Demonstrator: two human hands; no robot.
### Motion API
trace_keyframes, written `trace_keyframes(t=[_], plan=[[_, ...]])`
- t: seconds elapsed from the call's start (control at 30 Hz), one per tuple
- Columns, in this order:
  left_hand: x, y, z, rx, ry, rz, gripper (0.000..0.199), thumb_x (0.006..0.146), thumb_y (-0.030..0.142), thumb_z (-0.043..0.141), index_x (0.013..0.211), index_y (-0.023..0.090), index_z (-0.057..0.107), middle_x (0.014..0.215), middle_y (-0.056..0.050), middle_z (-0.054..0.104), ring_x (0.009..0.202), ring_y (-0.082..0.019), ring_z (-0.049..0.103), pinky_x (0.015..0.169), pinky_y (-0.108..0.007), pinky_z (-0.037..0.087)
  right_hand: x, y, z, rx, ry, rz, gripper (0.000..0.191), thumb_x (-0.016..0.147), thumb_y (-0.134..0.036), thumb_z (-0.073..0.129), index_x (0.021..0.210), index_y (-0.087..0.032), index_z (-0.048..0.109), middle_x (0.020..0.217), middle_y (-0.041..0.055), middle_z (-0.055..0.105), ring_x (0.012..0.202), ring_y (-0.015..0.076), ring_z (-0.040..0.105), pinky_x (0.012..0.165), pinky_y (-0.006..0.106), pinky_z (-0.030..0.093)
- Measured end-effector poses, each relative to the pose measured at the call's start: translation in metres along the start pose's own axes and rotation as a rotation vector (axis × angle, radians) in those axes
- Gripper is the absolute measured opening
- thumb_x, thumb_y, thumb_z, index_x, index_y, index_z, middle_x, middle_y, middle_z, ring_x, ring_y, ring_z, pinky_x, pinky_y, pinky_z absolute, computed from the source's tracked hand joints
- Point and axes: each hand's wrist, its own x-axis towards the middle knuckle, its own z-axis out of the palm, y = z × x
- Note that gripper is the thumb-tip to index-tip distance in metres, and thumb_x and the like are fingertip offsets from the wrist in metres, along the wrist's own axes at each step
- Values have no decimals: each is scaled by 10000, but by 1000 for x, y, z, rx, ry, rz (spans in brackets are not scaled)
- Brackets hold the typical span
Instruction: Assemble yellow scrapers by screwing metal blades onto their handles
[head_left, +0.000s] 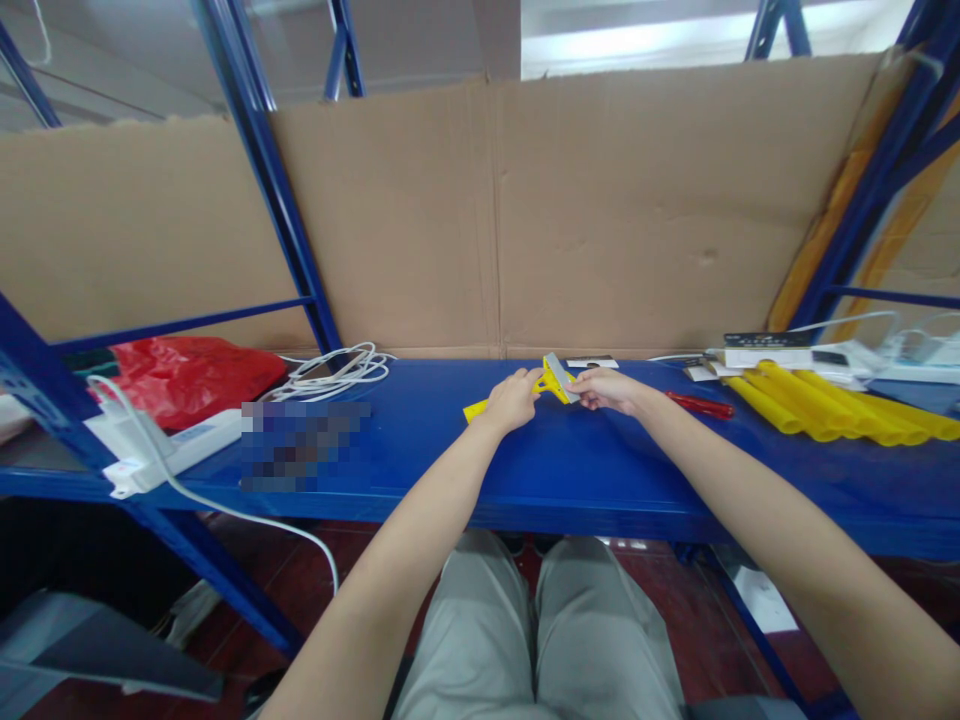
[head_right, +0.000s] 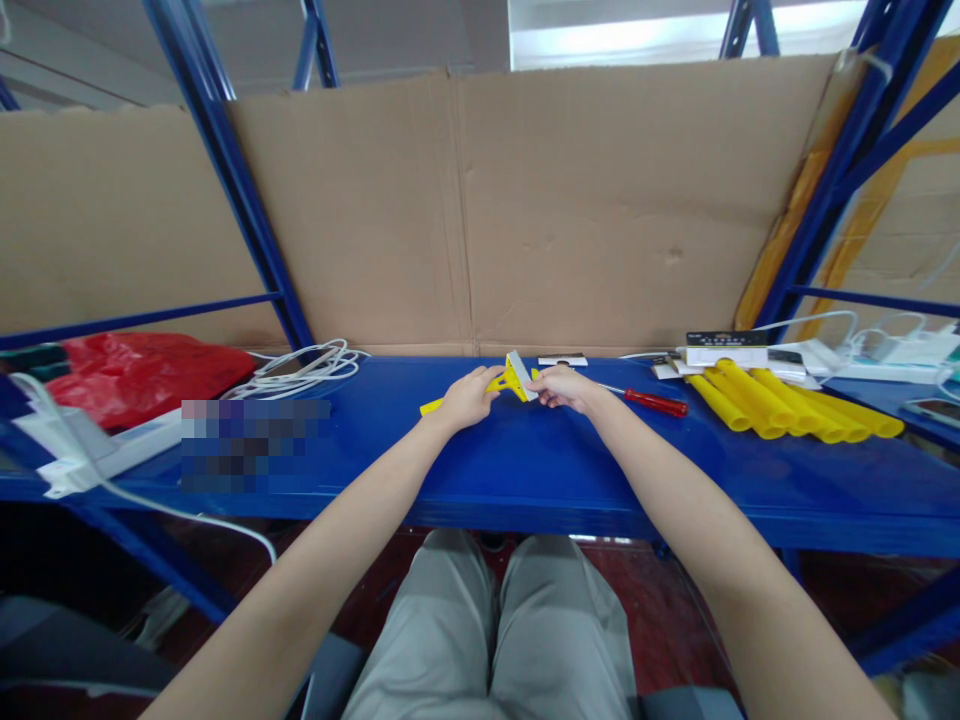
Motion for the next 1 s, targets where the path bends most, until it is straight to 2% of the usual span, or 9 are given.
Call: trace_keyframes(t=[0.17, 0.37, 0.5, 0.87, 1.0], plan=[[-1, 0, -1, -1, -9, 11, 470, 869, 165, 487, 1332, 213, 425, 1267, -102, 529, 1150, -224, 533, 949, -328, 432, -1, 1, -3, -26, -52, -29, 156, 708, -189, 714, 645, -157, 575, 449, -3, 524, 426, 80, 468, 404, 184, 362], [-2, 3, -4, -11, -9, 16, 483, 871, 160, 472, 1348, 212, 412, 1279, -85, 527, 1162, -214, 523, 967, -317, 420, -1, 2, -4, -55, -52, -48, 177, 736, -199, 685, 631, -164, 548, 474, -8, 540, 428, 70, 466, 417, 179, 354], [-3, 2, -4, -35, 7, 46, 504, 869, 159, 474, 1362, 226, 395, 1280, -73, 530, 1172, -213, 516, 975, -326, 417, -1, 3, -6, -56, -109, -67, 136, 744, -223, 677, 670, -155, 585, 508, 7, 570, 459, 82, 492, 454, 193, 384], [-1, -1, -3, -68, 8, 89, 512, 868, 157, 474, 1369, 230, 393, 1293, -77, 540, 1197, -217, 499, 972, -335, 423, 0, 6, -12, -93, -162, -174, 186, 654, -299, 723, 643, -151, 611, 516, -5, 570, 482, 83, 492, 468, 204, 370], [-1, -2, -2, -60, 8, 125, 516, 883, 196, 480, 1384, 279, 388, 1267, -59, 561, 1146, -207, 535, 948, -327, 430, -2, 7, -11, -127, -222, -205, 245, 618, -358, 739, 627, -147, 615, 522, -9, 568, 490, 79, 480, 479, 209, 354]])
